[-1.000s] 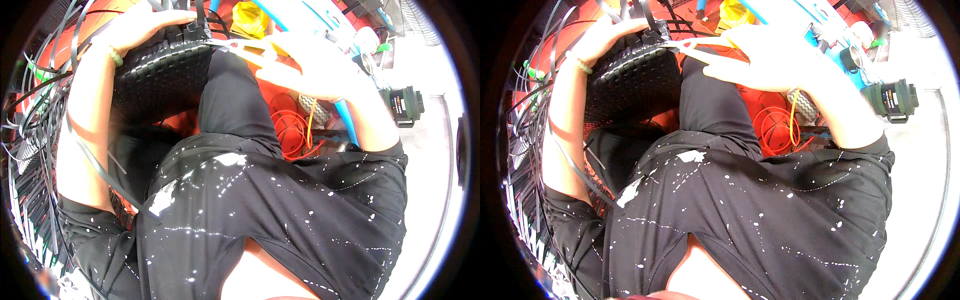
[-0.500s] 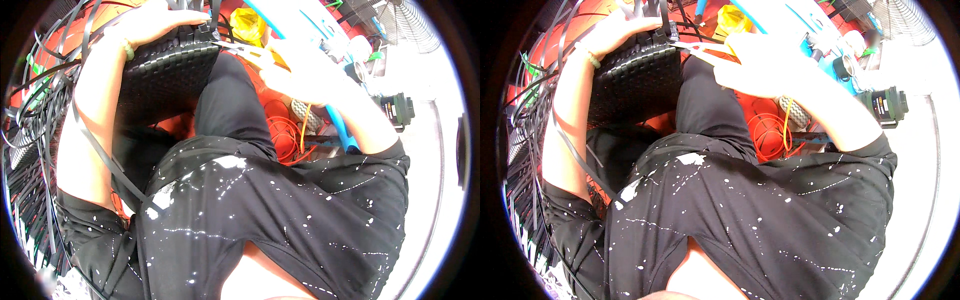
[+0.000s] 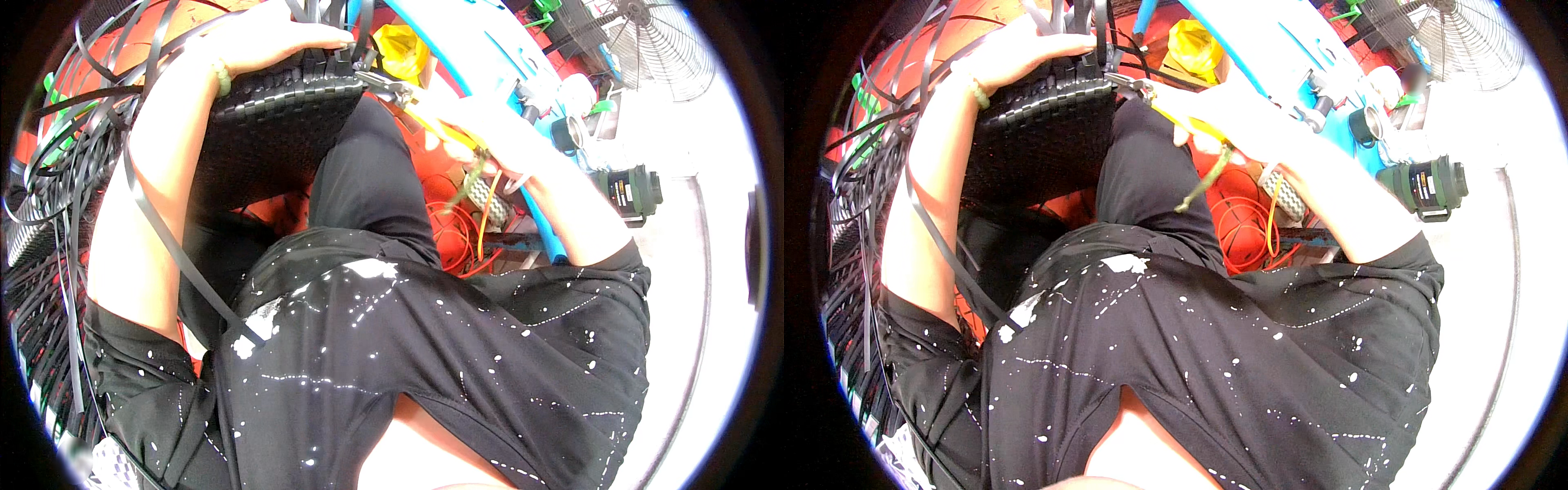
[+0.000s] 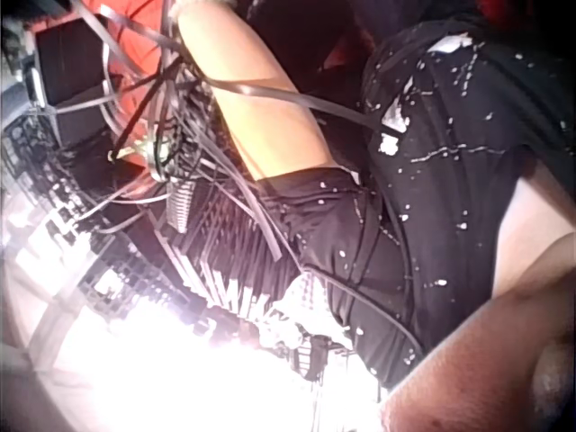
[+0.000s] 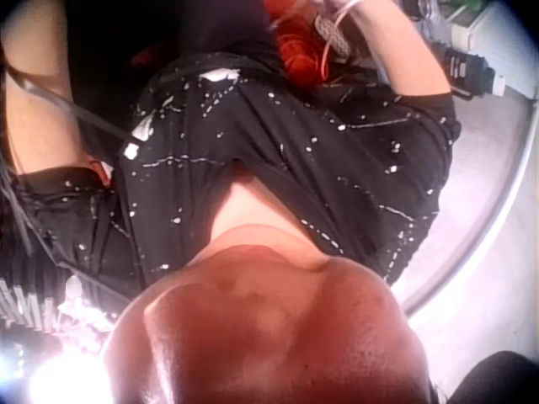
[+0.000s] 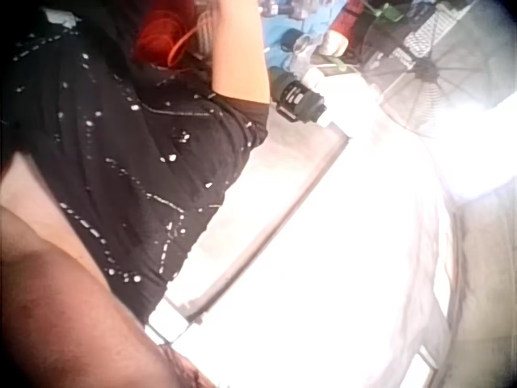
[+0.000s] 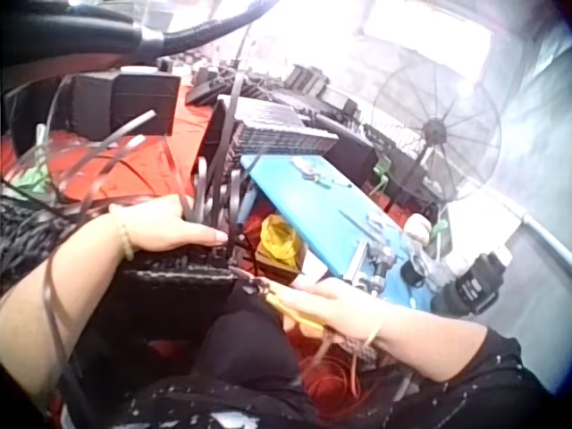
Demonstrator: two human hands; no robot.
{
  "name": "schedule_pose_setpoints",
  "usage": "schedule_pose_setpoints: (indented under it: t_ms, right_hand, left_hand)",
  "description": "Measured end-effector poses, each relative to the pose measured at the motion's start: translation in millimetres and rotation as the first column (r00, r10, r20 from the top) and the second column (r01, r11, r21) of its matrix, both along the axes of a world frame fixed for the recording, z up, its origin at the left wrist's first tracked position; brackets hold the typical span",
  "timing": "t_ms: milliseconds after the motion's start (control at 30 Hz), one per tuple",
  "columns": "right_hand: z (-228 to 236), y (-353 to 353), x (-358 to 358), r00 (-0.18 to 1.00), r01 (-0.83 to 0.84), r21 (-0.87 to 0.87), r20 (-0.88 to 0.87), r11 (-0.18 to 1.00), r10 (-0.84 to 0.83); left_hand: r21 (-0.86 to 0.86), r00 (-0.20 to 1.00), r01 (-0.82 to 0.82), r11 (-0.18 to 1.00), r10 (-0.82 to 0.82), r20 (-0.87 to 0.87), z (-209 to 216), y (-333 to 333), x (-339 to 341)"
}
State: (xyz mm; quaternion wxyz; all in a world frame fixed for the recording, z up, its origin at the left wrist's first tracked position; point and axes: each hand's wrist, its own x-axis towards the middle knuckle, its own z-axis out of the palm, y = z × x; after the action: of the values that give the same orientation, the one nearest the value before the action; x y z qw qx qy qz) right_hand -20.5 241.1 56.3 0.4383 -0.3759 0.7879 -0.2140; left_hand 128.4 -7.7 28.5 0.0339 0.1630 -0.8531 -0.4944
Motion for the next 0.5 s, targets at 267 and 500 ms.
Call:
schedule_pose_setpoints:
  t_ms: [267,500]
  right_hand:
    - [-1,12,4,0.671,-0.286,-0.024,-0.719,0.958,0.182]
    - [9,1,7,0.438,-0.415,0.02,-0.872,0.91,0.219]
  left_hand:
    - [-0.053,0.997,0.063,0.997,-0.065,-0.042,-5,0,-9]
    - [-0.042,0.995,0.06,0.997,-0.063,-0.073,-6,-4,-2]
